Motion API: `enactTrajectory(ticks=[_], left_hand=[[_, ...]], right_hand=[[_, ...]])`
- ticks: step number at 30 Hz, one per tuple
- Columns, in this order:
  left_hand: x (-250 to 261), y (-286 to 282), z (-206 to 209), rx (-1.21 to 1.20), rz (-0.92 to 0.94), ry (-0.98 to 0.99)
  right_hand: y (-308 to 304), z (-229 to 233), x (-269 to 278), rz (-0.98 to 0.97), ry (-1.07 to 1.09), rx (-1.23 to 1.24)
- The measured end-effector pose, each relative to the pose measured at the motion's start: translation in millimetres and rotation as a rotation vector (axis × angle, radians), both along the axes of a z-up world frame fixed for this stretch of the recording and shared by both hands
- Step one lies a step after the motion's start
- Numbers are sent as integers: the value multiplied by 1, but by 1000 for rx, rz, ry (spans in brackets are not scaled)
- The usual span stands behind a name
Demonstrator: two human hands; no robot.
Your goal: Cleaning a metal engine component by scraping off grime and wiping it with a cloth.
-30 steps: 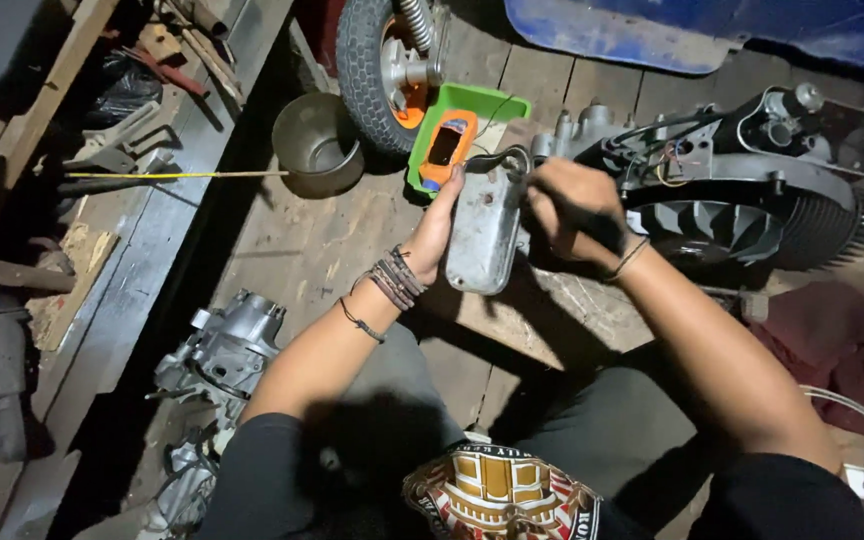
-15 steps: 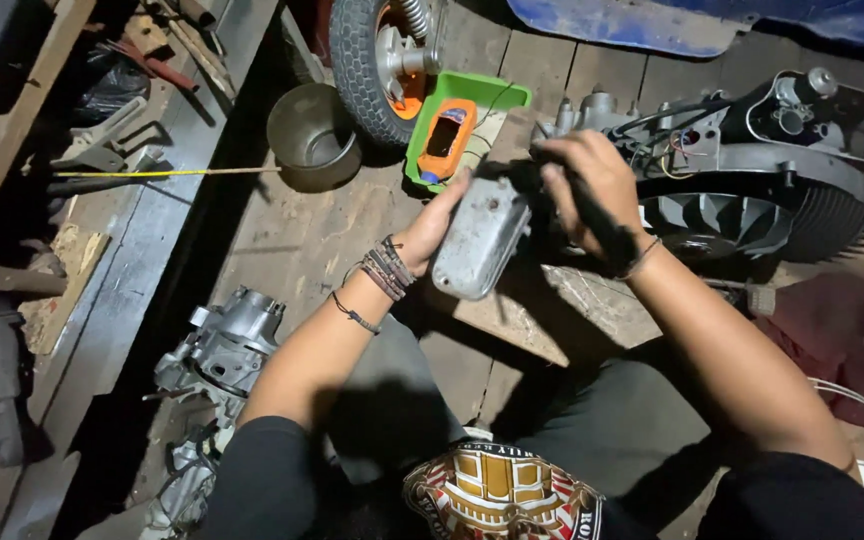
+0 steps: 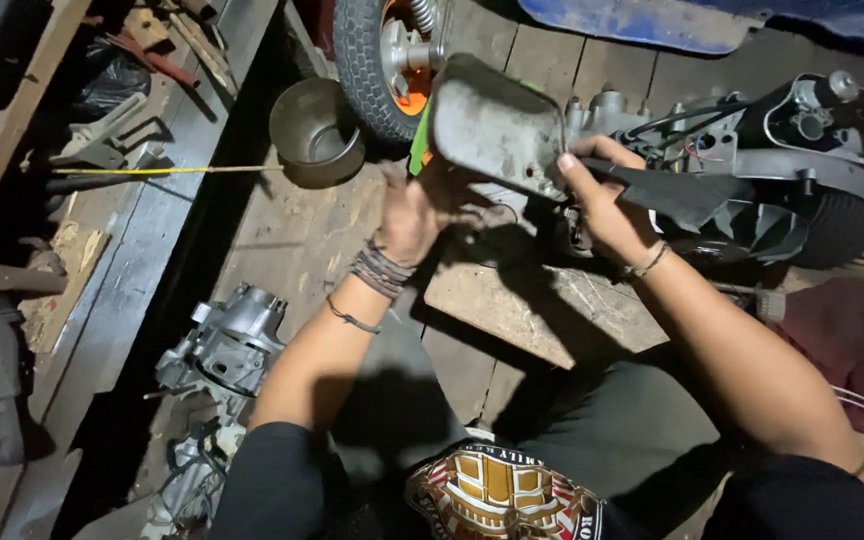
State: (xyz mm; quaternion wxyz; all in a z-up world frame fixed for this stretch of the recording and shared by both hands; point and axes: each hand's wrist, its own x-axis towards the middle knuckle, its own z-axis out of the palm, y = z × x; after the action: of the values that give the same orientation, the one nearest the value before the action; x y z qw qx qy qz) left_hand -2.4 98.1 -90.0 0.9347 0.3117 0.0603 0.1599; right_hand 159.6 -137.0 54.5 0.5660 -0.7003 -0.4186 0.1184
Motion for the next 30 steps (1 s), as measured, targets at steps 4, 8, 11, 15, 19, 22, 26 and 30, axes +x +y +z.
enactTrajectory(ticks=[4, 8, 11, 15, 19, 22, 26, 30], left_hand=[[6, -18, -75, 1079, 321, 69], [8, -62, 45, 860, 301, 760], [10, -24, -99, 1388, 578, 318], [24, -13, -133, 1686, 896, 264], [12, -35, -52, 1735, 872, -5], [19, -31, -57, 1768, 942, -122], [0, -23, -83, 1923, 984, -237], [30, -31, -130, 1789, 904, -355]], right_hand=[[8, -12, -8, -6, 184, -21], [12, -12, -21, 153, 163, -68], [8, 9, -21, 135, 147, -1], [-5, 6, -9, 88, 74, -8], [-2, 7, -21, 130, -110, -30], [-2, 1, -20, 165, -160, -33], [5, -5, -28, 273, -81, -57], [4, 7, -31, 198, -173, -37]])
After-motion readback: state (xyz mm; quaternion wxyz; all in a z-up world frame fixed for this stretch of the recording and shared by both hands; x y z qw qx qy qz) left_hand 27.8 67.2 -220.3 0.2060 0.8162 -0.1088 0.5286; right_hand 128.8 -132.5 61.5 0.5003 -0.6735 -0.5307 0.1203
